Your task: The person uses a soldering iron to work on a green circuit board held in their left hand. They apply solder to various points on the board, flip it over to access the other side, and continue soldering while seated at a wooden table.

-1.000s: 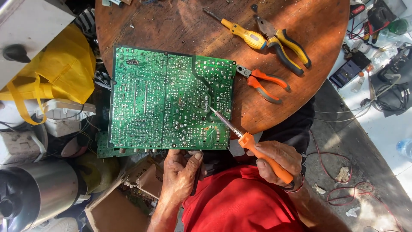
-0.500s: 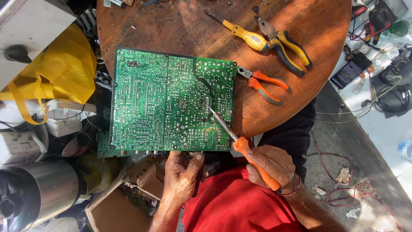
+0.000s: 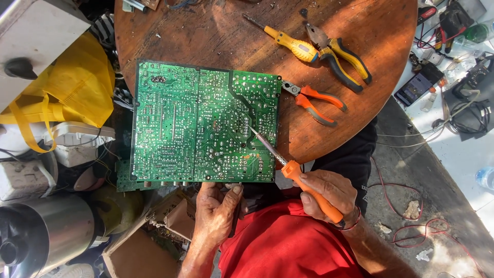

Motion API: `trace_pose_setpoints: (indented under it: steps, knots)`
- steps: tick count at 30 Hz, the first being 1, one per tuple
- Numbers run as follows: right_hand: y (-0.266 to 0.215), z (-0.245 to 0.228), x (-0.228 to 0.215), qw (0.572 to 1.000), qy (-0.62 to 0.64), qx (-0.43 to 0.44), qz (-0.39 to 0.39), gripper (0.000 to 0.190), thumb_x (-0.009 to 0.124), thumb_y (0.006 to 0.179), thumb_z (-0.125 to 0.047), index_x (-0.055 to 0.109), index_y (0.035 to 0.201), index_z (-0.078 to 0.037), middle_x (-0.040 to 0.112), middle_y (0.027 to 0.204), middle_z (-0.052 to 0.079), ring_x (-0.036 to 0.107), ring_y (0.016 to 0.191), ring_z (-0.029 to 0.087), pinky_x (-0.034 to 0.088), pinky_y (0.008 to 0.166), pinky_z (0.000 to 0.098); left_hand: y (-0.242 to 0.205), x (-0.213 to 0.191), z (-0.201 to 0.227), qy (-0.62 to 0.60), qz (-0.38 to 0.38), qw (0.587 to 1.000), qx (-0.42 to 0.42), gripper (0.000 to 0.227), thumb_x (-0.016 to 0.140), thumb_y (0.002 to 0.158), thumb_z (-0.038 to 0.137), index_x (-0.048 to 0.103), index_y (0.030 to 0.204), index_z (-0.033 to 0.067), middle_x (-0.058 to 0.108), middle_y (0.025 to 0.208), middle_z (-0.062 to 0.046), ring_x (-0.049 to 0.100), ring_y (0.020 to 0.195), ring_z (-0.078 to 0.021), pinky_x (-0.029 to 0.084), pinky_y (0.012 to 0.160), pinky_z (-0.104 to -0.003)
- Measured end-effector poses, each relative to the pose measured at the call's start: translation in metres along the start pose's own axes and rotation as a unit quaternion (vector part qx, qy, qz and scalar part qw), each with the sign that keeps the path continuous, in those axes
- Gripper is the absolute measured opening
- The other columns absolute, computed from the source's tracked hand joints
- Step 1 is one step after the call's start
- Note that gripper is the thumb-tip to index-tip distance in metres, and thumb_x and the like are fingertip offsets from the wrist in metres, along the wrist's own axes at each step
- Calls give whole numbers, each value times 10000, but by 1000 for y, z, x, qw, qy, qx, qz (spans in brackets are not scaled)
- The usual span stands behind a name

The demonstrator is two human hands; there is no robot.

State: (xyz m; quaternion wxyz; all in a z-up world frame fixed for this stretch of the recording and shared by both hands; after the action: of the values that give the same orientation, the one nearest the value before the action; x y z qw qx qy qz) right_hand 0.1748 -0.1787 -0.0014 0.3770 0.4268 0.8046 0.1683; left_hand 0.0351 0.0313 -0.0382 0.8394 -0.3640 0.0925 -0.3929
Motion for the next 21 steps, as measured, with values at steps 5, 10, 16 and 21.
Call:
trace_pose_setpoints:
  steps: [5, 10, 16, 21]
  knots:
    - [2, 4, 0, 999, 15, 35, -19, 268, 639, 977, -163, 657, 1173, 18, 778, 933, 150, 800, 813, 272, 686, 729, 328, 2, 1, -2, -16, -8, 1000, 9, 215, 712, 925, 94, 548, 1042, 18, 654, 745, -156, 676, 506, -259, 563, 447, -371]
    - [-12, 6, -10, 997, 70, 9, 16, 258, 588, 1040, -200, 603, 1238, -35, 723, 997, 200, 811, 795, 299, 726, 658, 343, 0, 6, -5, -51, -13, 998, 41, 202, 709, 931, 75, 525, 1001, 27, 638, 778, -146, 666, 476, -259, 516, 393, -356]
    - [-3, -2, -19, 998, 1, -43, -46, 530, 788, 977, -179, 506, 1425, -151, 634, 1284, 255, 733, 1042, 332, 609, 817, 430, 0, 16, -2, -222, -5, 975, 1, 217, 722, 938, 64, 517, 1009, 51, 623, 727, -165, 635, 466, -252, 520, 357, -316]
    - [50, 53, -41, 972, -235, -1, -28, 329, 874, 951, -131, 684, 1218, -106, 642, 1176, 130, 675, 951, 356, 522, 816, 472, 8, 9, -7, -237, 3, 971, 32, 268, 680, 942, 46, 413, 942, 74, 598, 768, -246, 546, 429, -281, 409, 355, -349]
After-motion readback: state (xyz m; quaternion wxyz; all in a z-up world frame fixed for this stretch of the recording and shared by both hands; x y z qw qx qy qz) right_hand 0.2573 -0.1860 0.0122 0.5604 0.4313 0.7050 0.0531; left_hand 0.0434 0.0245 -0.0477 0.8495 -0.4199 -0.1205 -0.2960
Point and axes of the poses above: each hand's wrist, its own y-axis towards the middle knuckle, its own x-axis out of the palm, z = x × y, the point moved 6 cm from there along y, towards the middle knuckle
